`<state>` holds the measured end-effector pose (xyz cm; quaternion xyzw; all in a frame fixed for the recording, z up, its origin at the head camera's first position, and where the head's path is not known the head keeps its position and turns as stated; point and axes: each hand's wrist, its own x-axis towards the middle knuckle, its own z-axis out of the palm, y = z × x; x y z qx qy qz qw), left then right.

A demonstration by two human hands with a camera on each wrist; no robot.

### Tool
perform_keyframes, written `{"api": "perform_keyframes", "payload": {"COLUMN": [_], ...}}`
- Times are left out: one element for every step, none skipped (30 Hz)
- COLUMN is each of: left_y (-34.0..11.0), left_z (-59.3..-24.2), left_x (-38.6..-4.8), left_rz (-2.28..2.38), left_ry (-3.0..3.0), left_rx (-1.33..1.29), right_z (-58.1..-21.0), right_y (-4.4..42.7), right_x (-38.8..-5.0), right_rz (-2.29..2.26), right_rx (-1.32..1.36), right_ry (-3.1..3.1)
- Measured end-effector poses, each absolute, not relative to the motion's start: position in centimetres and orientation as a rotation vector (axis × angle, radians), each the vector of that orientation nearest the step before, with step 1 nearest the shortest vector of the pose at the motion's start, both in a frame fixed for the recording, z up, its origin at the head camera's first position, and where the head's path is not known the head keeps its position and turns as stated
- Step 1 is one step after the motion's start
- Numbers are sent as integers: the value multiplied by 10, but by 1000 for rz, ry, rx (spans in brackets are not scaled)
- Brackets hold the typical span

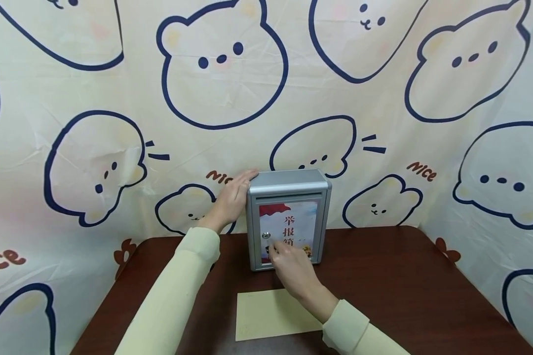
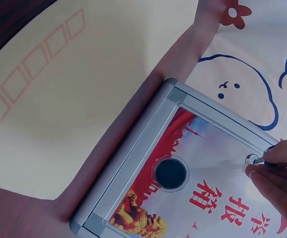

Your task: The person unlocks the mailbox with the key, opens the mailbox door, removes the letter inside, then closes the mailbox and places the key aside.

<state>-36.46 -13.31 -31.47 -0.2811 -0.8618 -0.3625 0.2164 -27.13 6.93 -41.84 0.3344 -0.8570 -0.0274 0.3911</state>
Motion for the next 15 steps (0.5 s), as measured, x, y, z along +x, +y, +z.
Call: {"api": "perform_keyframes", "payload": {"left_y": [-133, -133, -133, -133, -133, -133, -133, -133, -133, -133, -133, -133, -133, -133, -133], "left_z": [-315, -316, -316, -317, -317, -317, -317, -317, -317, -317, -317, -317, -316, -316, -316], "left_x": [-364, -364, -364, -364, -365, -365, -365, -365, -366, -366, -366, -366, -366, -366, -366], "left_rz": [-1004, -1003, -1003, -1004, -1003, -1004, -1004, -1005, -1005, -1005, -1005, -1006, -1005, -1002, -1003], "left_ry": [-2389, -2391, -2389, -2387, -2386, -2384, -2382, -2381, -2380, -2381, -2380, -2379, -2379, -2381, -2381], "left_rx": [-780, -778, -780, -782, -784, -786, -788, -788, -787, -785, -785, -786, -786, -784, -784], "right_z": [-419, -419, -419, -419, -419, -419, -419, -418, -418, -417, -417, -417, -416, -416, -416], "right_y": [70, 71, 72, 73, 74, 75, 76, 78, 79, 81, 84, 86, 89, 92, 96], "right_x": [-270, -270, -269, -268, -267, -266, -266, -265, -264, -263, -262, -262, -261, -260, -260], "right_rz": [-71, -78, -84, -85, -83, -79, -72, -64, -53, -42, -37, -33, -28, -29, -30], "right_rx": [850, 849, 848, 847, 844, 842, 841, 839, 838, 837, 835, 832, 830, 824, 819], "right_ry": [-2178, -2179, -2181, -2182, -2184, -2187, -2189, -2192, -2194, -2195, -2197, -2200, -2201, -2205, -2207]}}
